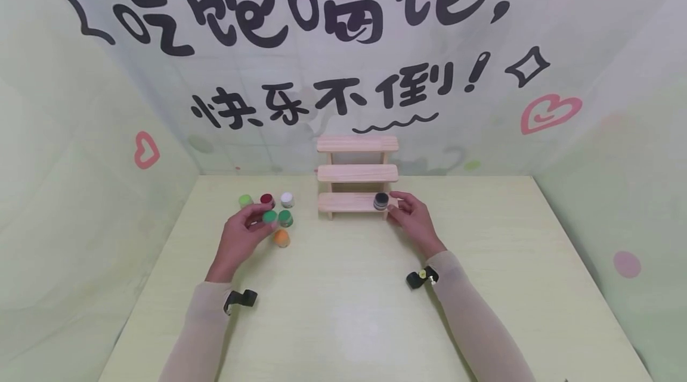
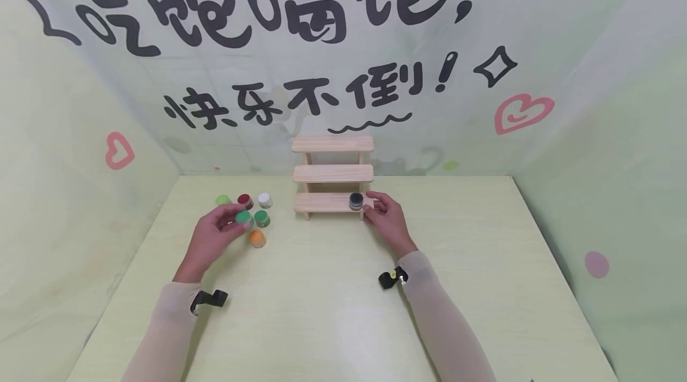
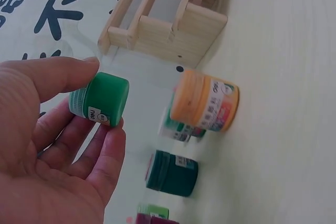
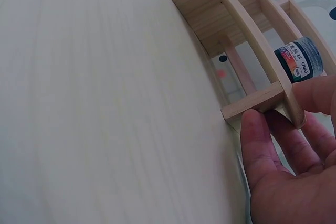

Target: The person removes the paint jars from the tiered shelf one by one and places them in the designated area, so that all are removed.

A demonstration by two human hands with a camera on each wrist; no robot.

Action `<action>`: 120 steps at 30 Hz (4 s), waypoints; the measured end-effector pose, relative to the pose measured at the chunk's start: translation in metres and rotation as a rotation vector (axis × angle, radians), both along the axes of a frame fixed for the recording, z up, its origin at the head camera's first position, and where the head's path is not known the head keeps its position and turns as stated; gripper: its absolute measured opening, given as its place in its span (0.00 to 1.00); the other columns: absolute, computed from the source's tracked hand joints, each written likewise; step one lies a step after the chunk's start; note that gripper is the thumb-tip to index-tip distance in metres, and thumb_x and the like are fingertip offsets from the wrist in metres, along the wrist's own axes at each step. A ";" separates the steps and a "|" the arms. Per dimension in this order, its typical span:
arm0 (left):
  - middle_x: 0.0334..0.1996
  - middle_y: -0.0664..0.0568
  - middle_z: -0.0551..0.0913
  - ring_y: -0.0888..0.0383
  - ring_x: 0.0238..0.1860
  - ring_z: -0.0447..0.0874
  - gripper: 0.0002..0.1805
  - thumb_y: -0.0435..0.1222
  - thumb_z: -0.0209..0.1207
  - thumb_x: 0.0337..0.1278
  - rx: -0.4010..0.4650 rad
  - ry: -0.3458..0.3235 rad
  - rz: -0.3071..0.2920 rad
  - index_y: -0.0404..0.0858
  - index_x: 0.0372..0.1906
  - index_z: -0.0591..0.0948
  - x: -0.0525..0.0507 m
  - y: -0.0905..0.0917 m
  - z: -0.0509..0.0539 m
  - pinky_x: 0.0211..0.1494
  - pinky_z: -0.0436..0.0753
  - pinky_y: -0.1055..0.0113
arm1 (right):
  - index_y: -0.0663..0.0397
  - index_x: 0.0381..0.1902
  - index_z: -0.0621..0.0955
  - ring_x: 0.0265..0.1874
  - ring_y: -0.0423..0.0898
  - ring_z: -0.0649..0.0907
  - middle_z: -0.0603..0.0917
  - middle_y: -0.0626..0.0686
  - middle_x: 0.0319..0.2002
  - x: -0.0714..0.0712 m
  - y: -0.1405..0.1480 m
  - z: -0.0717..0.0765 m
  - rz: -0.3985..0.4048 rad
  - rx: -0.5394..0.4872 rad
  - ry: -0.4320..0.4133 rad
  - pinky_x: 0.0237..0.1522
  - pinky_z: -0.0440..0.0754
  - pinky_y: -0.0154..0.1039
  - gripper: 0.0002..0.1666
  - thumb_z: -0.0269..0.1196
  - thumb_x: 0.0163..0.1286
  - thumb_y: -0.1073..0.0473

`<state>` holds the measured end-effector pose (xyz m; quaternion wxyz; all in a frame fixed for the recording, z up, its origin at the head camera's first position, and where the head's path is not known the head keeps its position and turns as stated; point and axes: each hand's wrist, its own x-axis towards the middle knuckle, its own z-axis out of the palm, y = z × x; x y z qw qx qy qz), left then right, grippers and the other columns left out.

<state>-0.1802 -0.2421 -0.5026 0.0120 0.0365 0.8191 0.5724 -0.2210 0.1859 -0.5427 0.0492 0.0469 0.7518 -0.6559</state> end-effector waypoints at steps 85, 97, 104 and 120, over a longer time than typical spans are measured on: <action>0.59 0.49 0.86 0.51 0.61 0.84 0.19 0.43 0.69 0.69 -0.035 0.053 -0.023 0.45 0.60 0.83 -0.028 0.066 0.035 0.64 0.88 0.62 | 0.54 0.68 0.79 0.39 0.39 0.89 0.90 0.58 0.46 0.001 0.000 0.000 -0.004 -0.018 0.024 0.47 0.91 0.32 0.26 0.69 0.74 0.61; 0.58 0.39 0.85 0.49 0.58 0.85 0.20 0.36 0.69 0.68 0.028 0.089 -0.072 0.36 0.61 0.83 -0.046 0.111 0.039 0.63 0.88 0.60 | 0.56 0.68 0.79 0.40 0.41 0.89 0.90 0.56 0.45 0.000 0.000 0.000 0.006 -0.042 0.027 0.49 0.91 0.34 0.26 0.68 0.74 0.63; 0.56 0.41 0.86 0.50 0.56 0.85 0.22 0.35 0.70 0.66 0.064 0.066 -0.116 0.34 0.61 0.83 -0.056 0.140 0.030 0.63 0.88 0.62 | 0.56 0.69 0.78 0.40 0.41 0.89 0.90 0.57 0.45 0.000 0.000 0.000 0.011 -0.036 0.029 0.49 0.91 0.34 0.27 0.68 0.74 0.62; 0.57 0.37 0.85 0.48 0.57 0.88 0.24 0.34 0.73 0.61 0.098 0.008 -0.204 0.35 0.61 0.82 -0.064 0.194 0.014 0.65 0.87 0.60 | 0.55 0.69 0.78 0.41 0.43 0.91 0.90 0.60 0.47 -0.001 0.000 -0.004 -0.001 -0.026 0.019 0.48 0.92 0.35 0.26 0.68 0.75 0.62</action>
